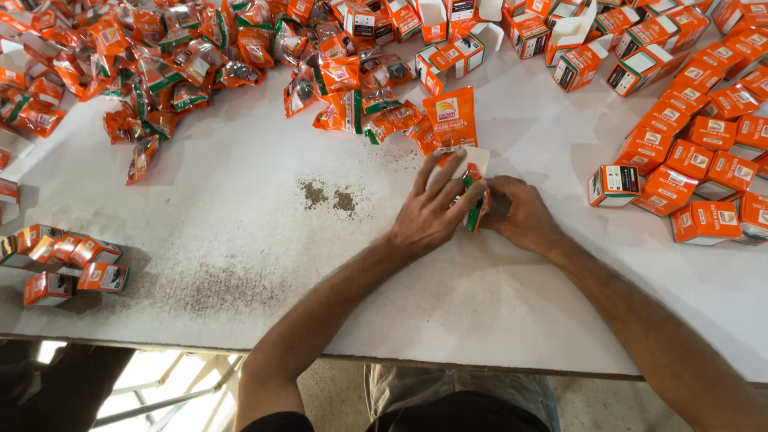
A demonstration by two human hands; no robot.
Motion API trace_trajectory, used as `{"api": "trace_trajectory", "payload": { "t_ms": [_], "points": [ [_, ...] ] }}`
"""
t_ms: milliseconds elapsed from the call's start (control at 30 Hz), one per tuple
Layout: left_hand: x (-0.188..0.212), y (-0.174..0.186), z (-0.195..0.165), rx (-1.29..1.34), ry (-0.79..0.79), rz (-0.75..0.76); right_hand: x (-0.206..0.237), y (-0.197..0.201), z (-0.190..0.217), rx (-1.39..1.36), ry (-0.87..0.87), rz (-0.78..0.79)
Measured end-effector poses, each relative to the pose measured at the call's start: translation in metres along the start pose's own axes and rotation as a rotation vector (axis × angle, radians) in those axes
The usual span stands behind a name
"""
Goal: The person sits at a table covered with small orange cartons and plastic-wrapped items. They pick up a carton, open it, place a wrapped item inside, close the box, and set it aside, repeating this packing cycle with both hands.
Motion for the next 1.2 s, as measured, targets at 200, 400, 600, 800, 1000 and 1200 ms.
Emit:
{"api": "trace_trajectory", "payload": {
  "t_ms": [200, 400, 600, 800, 1000, 1200],
  "points": [
    [-0.002, -0.01, 0.008, 0.151, 0.161, 0.195, -0.001, 0.001, 0.003, -0.031, -0.065, 0.015],
    [-0.005, -0.013, 0.004, 0.083, 0.351, 0.147, -0.004, 0.003, 0.022, 0.041, 0.088, 0.023],
    [0.006, -0.02, 0.003, 0.343, 0.747, 0.082, -0.005, -0.002, 0.019, 0.105, 0.082, 0.053],
    [0.014, -0.044, 0.027, 0.806, 1.035, 0.234, -0.002, -0.007, 0.012, 0.028, 0.125, -0.025],
    [0.017, -0.048, 0.025, 0.828, 1.04, 0.167, 0.011, -0.009, 0.016, 0.149, 0.189, -0.058],
    [0.026, -0.041, 0.039, 1.311, 1.095, 0.4, 0.013, -0.016, 0.026, 0.423, 0.435, -0.038]
  ]
}}
Point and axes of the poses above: each hand's wrist, its own x-axis away from the middle knuckle, its own y-axis out of the back of the hand, z = x × y, the point moved 3 cm from there along -x, towards the middle knuckle, and after that the axes turned 6 degrees about y, right-handed, at the moved point
